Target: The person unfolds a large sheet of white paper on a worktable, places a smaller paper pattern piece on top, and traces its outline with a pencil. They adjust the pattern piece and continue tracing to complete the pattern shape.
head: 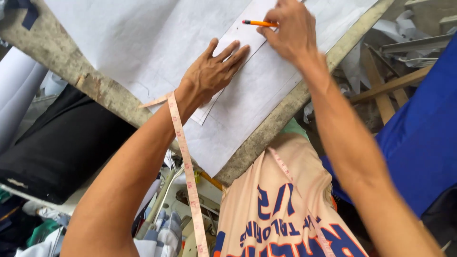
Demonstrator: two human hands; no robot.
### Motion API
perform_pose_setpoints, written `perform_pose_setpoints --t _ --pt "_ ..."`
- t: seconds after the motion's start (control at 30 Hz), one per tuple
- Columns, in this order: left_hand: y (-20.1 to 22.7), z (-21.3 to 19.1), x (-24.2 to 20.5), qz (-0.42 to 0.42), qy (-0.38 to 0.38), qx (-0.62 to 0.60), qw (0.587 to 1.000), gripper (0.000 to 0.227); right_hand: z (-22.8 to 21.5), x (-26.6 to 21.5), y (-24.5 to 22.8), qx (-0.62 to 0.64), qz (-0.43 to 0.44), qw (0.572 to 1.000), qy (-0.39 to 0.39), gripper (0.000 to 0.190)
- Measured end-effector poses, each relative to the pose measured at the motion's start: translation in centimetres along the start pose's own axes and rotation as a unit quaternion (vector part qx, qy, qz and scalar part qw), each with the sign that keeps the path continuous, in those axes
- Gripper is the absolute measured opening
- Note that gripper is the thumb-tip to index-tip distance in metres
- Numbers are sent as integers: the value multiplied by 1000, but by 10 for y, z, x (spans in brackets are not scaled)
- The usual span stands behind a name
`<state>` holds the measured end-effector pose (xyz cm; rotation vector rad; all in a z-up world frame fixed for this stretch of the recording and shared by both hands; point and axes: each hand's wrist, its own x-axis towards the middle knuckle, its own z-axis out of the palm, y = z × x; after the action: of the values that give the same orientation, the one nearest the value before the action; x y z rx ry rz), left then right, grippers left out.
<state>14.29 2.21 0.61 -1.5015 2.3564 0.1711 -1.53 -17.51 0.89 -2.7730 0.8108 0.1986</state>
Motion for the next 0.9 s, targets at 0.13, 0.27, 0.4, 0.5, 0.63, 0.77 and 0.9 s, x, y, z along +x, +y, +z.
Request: perform_pose_setpoints --t 0.13,0.27,0.4,0.5,0.63,0.77,0.9 --pt "-2 -1 -1 13 -54 -65 996 117 -9 -60 -31 390 52 876 279 41" --pt "-1 -7 -2 9 -60 -80 995 106 -34 -96 -53 498 168 823 213 75" --pt "3 -2 1 2 -47 -83 995 97 -23 -109 -64 487 237 819 191 66" --pt "3 -2 4 -14 -74 -86 993 106 -15 -109 -75 349 137 902 213 31" --pt "12 11 15 -42 -97 -105 989 82 3 -113 -80 291 10 936 199 31" --pt "14 15 18 -52 -107 -94 988 93 10 -111 -84 252 34 947 196 30" --pt "12 11 18 -52 -114 -104 987 89 5 -107 -88 273 48 944 182 31"
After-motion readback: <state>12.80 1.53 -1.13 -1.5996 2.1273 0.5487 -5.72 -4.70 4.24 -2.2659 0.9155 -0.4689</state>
